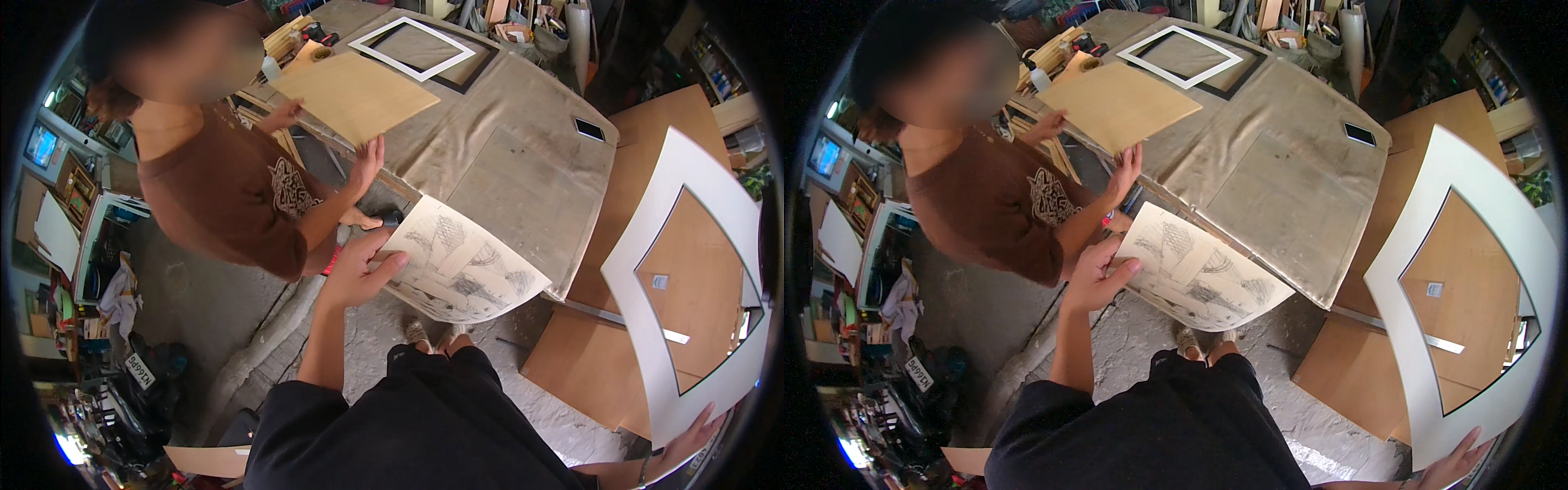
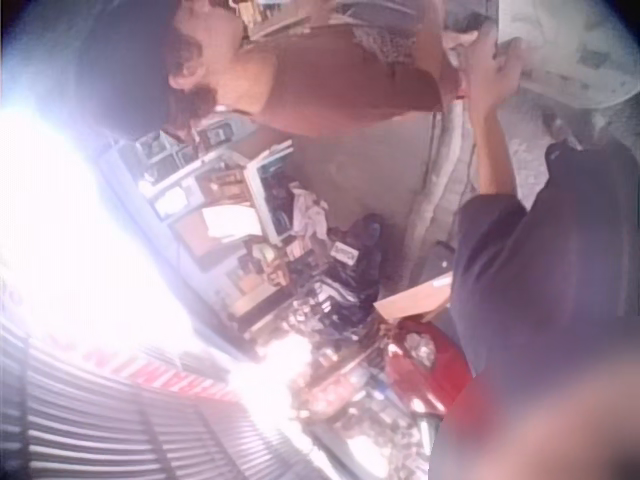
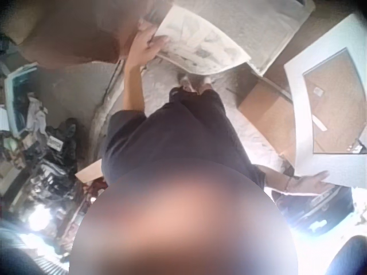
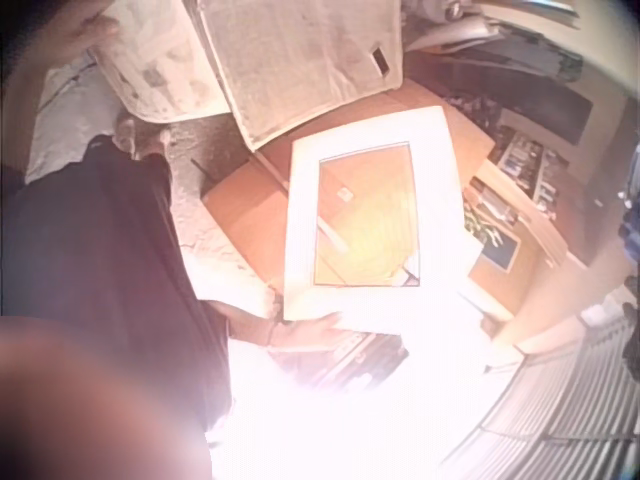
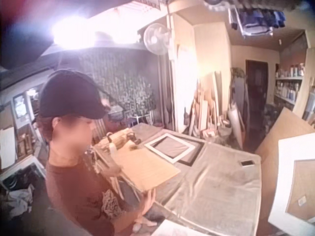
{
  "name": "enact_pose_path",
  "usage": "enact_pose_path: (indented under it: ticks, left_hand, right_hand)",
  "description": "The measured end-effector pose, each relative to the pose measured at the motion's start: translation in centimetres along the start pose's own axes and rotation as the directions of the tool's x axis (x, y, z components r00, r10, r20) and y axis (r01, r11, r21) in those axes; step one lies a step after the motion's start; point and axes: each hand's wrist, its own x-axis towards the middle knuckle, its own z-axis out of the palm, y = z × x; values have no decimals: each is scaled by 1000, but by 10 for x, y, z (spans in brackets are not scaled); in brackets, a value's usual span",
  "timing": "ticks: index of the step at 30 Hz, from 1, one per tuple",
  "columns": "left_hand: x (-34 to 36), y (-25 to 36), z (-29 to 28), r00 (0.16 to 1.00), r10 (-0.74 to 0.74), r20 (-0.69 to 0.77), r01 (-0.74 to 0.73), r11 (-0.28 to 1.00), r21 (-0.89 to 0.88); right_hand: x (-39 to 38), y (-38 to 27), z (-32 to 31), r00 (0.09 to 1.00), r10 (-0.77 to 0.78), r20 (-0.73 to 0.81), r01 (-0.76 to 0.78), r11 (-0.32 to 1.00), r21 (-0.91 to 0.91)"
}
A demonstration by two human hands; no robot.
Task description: The person unpacks a drawing, places it on a backing board, and secures it with tape. They then position a white mat over the drawing, align it, and place a black frame over the assembly. The person handles the frame and mat multiple times to check alignment before setting the assembly down.
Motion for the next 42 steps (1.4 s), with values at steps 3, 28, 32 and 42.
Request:
enact_pose_path:
  ticks: [3, 28, 32, 42]
  left_hand:
    - [-4, -8, 6, 1000, -19, -17, 18, 999, -45]
    - [177, -202, -76, 558, -290, -778, -252, 834, -492]
    - [216, -268, -77, 438, -381, -814, -215, 835, -506]
    - [261, -353, -55, 319, -672, -669, -20, 701, -713]
  right_hand:
    - [-5, -13, 27, 996, -39, -76, 49, 991, 125]
    - [26, -52, 293, 993, -101, 59, 53, 837, 545]
    - [12, -85, 313, 989, -99, 106, 31, 859, 511]
    - [-80, -192, 348, 989, -90, 119, 9, 834, 552]
